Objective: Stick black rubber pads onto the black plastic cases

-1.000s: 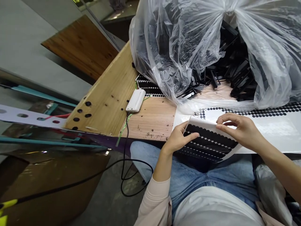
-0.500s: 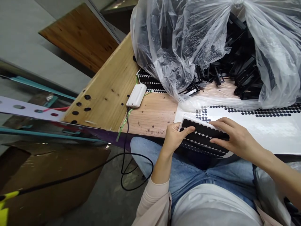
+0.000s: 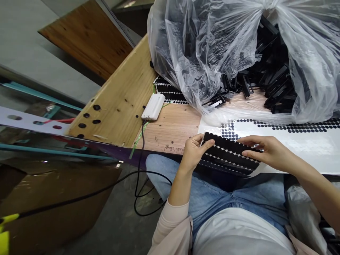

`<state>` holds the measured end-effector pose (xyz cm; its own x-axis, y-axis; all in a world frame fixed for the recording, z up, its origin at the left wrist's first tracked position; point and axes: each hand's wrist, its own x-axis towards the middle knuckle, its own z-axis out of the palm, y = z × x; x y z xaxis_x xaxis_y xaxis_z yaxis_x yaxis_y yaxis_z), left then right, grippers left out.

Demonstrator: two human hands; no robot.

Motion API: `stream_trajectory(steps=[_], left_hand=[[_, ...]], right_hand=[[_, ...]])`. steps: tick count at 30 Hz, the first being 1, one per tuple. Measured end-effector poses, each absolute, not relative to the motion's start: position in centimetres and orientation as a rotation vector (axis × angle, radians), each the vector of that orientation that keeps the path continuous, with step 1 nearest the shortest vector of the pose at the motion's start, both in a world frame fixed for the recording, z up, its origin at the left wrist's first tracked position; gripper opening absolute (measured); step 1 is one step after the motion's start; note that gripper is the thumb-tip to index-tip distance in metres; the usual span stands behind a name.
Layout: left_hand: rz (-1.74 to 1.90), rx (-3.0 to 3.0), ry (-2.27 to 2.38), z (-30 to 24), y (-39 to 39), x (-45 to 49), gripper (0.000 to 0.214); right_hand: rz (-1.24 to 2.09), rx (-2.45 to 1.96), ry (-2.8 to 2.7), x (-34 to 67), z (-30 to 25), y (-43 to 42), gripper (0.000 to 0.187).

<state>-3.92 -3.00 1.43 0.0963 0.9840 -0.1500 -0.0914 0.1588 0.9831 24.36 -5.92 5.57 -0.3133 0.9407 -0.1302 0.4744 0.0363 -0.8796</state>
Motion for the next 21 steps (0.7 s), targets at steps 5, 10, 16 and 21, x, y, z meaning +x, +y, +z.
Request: stream_trajectory(steps=[5, 10, 16, 21], left_hand=[[1.021, 1.066, 1.364, 0.5, -2.8, -4.3, 0.052], [1.245, 1.321, 1.572, 5.7, -3.5, -2.0, 0.043], [0.237, 1.755, 0.789, 8.2, -1.3, 2.7, 0.040], [0.086, 1.986, 0.818, 4.5, 0.1, 3.4, 0.031]], right_hand=[[1.234, -1.534, -1.842, 25.3, 4.0, -5.5, 0.038], [1.175, -1.670, -1.884, 25.5, 2.6, -5.0, 0.046], [1.042, -1.736, -1.910, 25.1, 2.3, -4.3, 0.037], [0.844, -1.759, -1.952, 26.2, 2.8, -3.7, 0.032]])
